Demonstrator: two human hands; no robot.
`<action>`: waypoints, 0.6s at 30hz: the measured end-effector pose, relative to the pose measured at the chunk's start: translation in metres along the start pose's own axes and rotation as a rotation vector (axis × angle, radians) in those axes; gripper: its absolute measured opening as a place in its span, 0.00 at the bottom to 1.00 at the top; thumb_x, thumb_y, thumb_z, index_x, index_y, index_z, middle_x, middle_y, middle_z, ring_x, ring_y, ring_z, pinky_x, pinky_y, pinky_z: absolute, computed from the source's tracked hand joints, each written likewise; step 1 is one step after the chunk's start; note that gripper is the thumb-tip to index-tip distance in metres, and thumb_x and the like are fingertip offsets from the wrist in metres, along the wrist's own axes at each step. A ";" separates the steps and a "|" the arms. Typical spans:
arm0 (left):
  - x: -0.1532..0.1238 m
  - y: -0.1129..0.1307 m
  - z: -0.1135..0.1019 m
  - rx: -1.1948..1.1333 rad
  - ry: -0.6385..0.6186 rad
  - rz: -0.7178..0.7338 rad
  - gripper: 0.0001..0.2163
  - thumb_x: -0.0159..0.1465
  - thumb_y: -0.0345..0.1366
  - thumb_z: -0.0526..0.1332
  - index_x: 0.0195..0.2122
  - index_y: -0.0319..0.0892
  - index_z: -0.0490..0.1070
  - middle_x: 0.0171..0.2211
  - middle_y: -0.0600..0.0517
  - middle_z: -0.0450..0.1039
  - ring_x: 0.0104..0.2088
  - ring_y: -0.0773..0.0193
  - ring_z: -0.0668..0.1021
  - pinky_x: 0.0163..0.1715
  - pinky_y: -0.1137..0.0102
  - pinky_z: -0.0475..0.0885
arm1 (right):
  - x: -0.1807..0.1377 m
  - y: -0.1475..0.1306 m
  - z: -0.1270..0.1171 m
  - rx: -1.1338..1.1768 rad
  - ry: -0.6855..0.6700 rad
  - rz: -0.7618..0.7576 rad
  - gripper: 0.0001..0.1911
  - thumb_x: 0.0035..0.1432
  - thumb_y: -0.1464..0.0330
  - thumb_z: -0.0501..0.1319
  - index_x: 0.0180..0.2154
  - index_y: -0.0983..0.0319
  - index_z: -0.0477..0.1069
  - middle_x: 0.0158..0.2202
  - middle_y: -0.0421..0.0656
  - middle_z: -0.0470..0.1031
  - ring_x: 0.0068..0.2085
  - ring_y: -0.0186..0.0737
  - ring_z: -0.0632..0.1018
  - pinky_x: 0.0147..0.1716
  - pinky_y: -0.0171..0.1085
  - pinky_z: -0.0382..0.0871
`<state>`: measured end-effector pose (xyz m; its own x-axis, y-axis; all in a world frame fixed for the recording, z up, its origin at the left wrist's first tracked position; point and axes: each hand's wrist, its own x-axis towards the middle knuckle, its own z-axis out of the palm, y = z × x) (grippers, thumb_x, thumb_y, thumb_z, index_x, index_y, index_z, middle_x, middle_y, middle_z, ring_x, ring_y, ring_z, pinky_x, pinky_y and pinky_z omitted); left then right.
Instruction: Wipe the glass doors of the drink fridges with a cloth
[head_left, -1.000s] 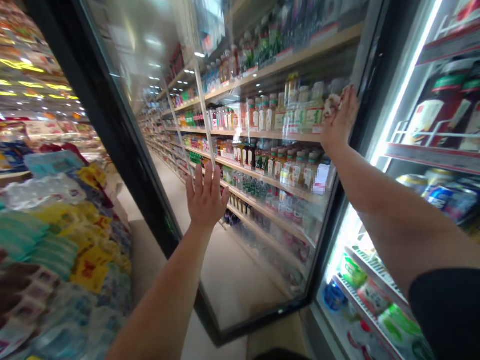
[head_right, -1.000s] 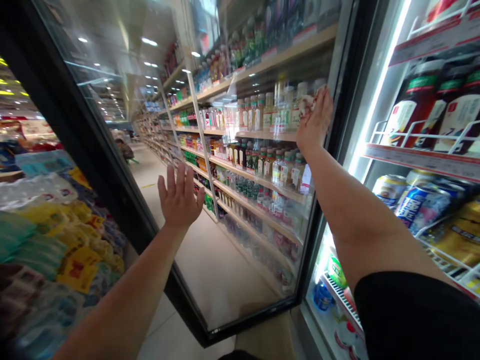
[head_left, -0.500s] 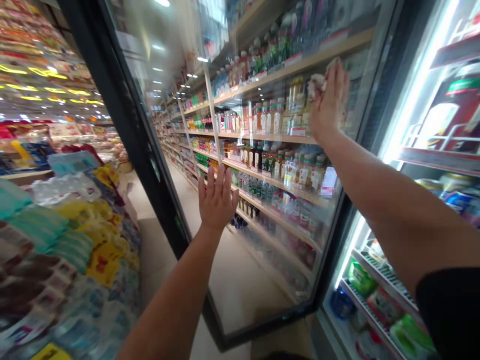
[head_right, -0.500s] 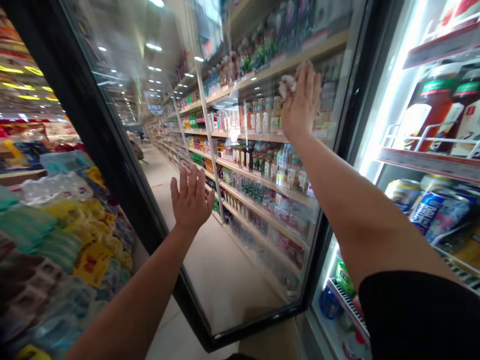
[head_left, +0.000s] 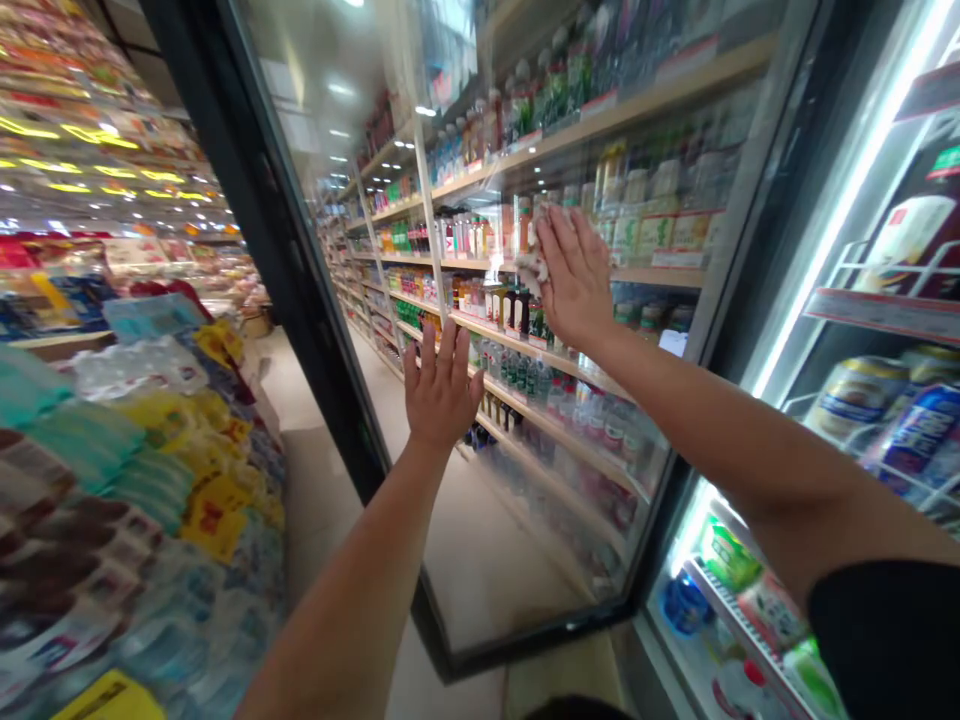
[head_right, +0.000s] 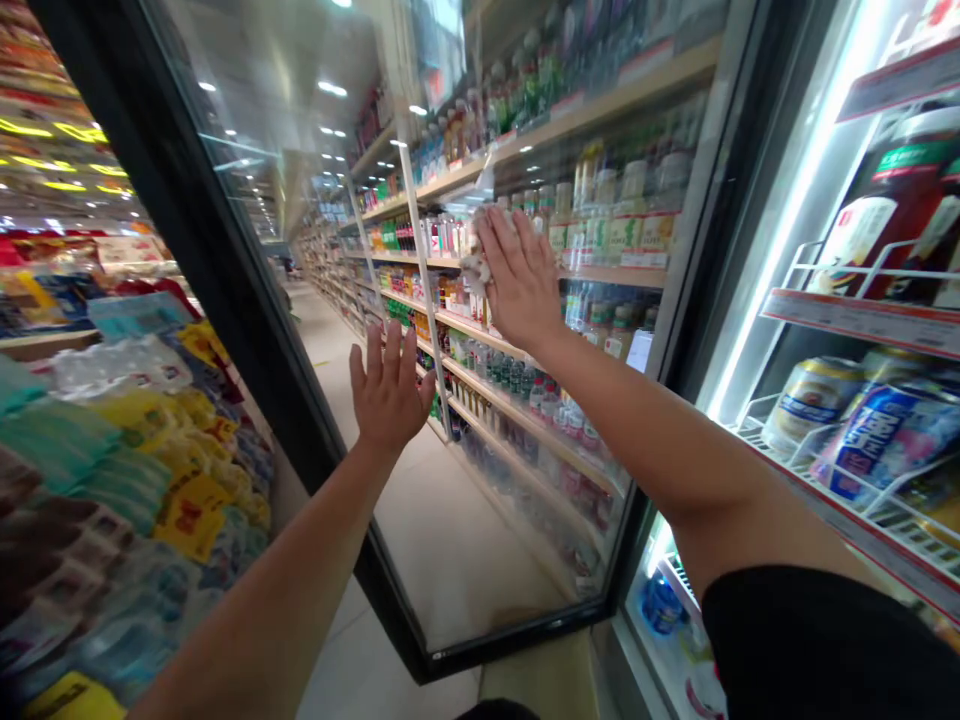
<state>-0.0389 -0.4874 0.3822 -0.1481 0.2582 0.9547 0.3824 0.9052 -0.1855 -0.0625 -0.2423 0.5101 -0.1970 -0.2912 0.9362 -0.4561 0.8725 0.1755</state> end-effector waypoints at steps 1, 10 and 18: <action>0.000 -0.001 0.001 -0.005 -0.001 -0.002 0.31 0.74 0.43 0.56 0.75 0.39 0.54 0.73 0.39 0.53 0.76 0.48 0.48 0.76 0.49 0.41 | 0.005 0.001 -0.001 -0.008 -0.015 -0.026 0.36 0.69 0.64 0.46 0.75 0.61 0.48 0.77 0.45 0.52 0.78 0.52 0.47 0.74 0.63 0.45; 0.000 -0.002 0.005 0.069 0.037 0.044 0.33 0.74 0.43 0.56 0.77 0.40 0.50 0.74 0.41 0.51 0.76 0.49 0.49 0.76 0.50 0.43 | 0.054 -0.008 0.005 -0.042 0.128 0.065 0.34 0.72 0.63 0.43 0.76 0.57 0.50 0.78 0.36 0.50 0.78 0.50 0.48 0.75 0.57 0.48; 0.001 -0.003 0.010 0.063 0.059 0.037 0.30 0.74 0.43 0.56 0.75 0.40 0.55 0.73 0.39 0.55 0.76 0.50 0.50 0.75 0.49 0.44 | 0.044 -0.028 0.011 -0.055 0.016 -0.095 0.34 0.72 0.67 0.46 0.76 0.56 0.46 0.78 0.40 0.49 0.78 0.50 0.46 0.75 0.60 0.48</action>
<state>-0.0493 -0.4869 0.3819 -0.0808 0.2730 0.9586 0.3277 0.9156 -0.2331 -0.0684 -0.2841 0.5432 -0.1413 -0.3675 0.9192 -0.4235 0.8617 0.2794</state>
